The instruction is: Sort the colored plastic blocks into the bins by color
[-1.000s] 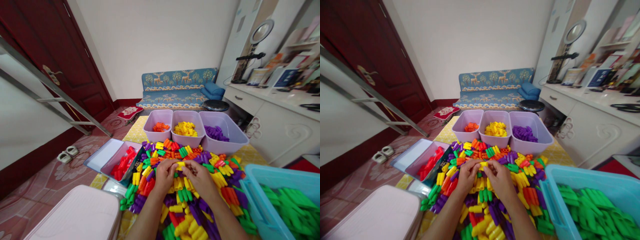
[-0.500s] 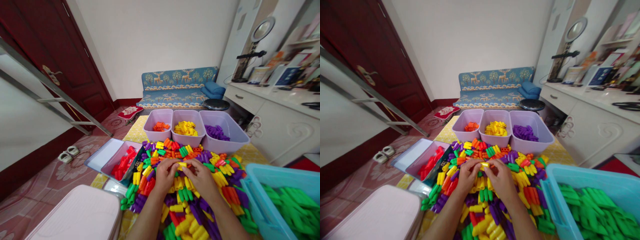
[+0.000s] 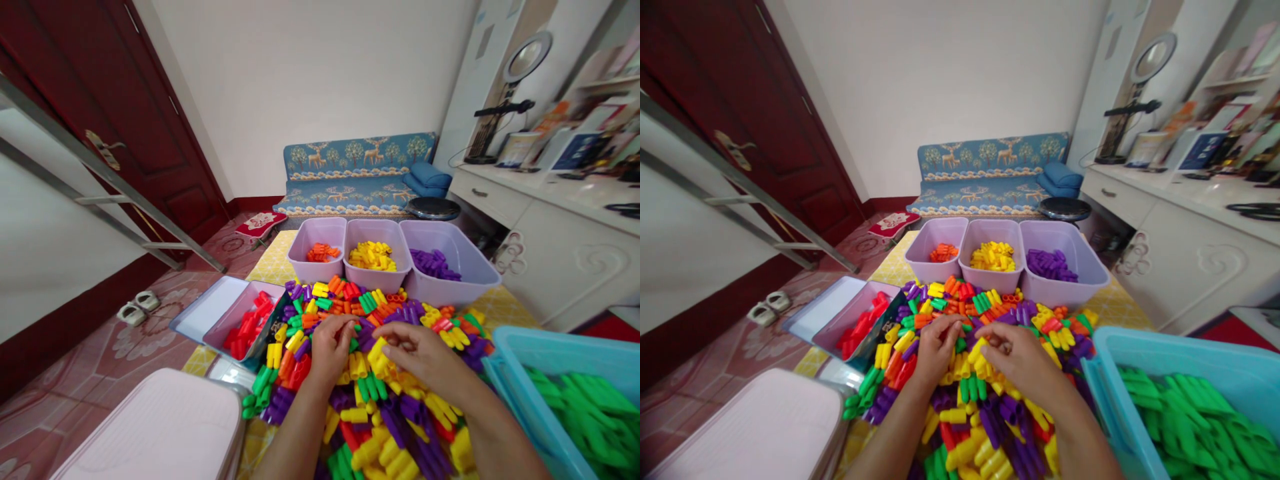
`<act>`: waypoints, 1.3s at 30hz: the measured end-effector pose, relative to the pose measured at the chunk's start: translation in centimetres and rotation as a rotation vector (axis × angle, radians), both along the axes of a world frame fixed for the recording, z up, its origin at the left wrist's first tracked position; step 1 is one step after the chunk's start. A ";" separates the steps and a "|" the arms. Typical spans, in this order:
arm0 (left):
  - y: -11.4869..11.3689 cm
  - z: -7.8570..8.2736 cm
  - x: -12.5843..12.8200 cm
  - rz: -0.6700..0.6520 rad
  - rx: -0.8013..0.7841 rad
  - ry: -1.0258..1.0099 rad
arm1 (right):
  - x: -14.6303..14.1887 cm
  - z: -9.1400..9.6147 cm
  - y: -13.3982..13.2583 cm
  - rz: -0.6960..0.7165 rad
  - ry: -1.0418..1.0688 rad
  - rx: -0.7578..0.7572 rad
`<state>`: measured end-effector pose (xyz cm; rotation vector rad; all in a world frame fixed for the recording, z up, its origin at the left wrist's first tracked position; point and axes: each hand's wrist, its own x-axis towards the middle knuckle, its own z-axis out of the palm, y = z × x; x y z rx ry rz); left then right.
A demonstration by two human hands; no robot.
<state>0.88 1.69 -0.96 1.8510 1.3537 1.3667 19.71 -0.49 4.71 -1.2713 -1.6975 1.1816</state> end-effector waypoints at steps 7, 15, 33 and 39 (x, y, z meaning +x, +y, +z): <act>-0.1 0.1 0.1 0.005 0.001 0.012 | -0.5 0.0 1.0 -0.354 0.401 0.154; 0.0 0.2 0.3 0.008 0.098 0.130 | -1.2 -2.1 1.6 -0.315 0.042 0.312; 3.4 2.6 1.1 0.037 0.001 0.667 | -1.7 -5.6 2.4 -0.171 -0.259 0.385; 2.6 2.0 1.0 0.041 0.047 0.642 | -2.0 -5.3 2.3 -0.170 -0.285 0.386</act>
